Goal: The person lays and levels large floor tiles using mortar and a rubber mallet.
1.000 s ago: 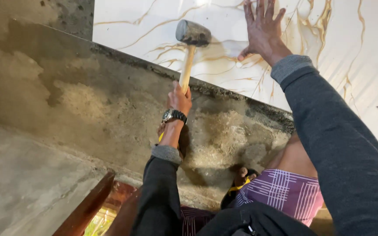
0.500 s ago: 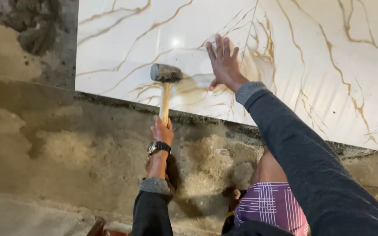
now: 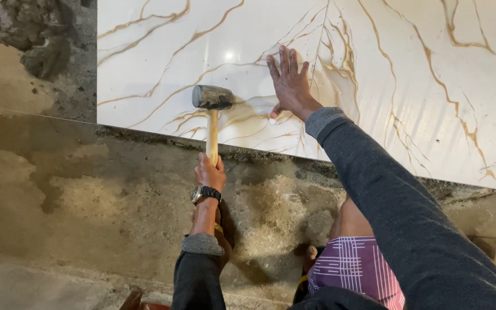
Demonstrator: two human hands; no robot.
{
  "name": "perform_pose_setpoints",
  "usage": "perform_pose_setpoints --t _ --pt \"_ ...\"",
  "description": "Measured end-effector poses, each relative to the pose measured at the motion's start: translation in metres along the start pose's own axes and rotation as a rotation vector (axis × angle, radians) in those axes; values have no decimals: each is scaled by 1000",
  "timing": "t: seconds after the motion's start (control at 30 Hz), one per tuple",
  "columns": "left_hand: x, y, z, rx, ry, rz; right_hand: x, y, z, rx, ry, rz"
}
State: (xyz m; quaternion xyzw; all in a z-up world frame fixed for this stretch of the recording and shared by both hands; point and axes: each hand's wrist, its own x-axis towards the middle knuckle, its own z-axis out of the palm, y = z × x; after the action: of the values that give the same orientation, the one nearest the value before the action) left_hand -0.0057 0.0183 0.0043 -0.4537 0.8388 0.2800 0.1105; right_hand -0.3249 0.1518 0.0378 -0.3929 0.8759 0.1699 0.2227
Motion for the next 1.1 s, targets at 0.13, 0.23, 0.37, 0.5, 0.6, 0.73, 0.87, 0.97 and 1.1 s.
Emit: perform_pose_setpoints --t 0.13,0.23,0.37,0.5,0.6,0.73,0.87,0.97,1.1 --pt "1 2 -2 10 -8 13 1 1 2 9 33 -5" --pt "2 -4 7 24 6 5 -1 1 1 0 18 -5" --pt "-2 2 3 0 14 7 0 0 1 11 1 5" --pt "4 -13 16 -31 54 66 3 1 8 12 8 3" --pt "2 -8 10 -39 33 46 4 1 9 4 36 -6" --pt "3 -11 16 -31 54 48 4 1 8 45 10 -4" --pt "4 -15 20 -40 77 82 6 2 13 33 50 -5" --pt "1 -10 12 -63 34 52 6 3 12 55 23 -14" --pt "-4 1 3 -33 3 15 6 2 13 19 58 -4"
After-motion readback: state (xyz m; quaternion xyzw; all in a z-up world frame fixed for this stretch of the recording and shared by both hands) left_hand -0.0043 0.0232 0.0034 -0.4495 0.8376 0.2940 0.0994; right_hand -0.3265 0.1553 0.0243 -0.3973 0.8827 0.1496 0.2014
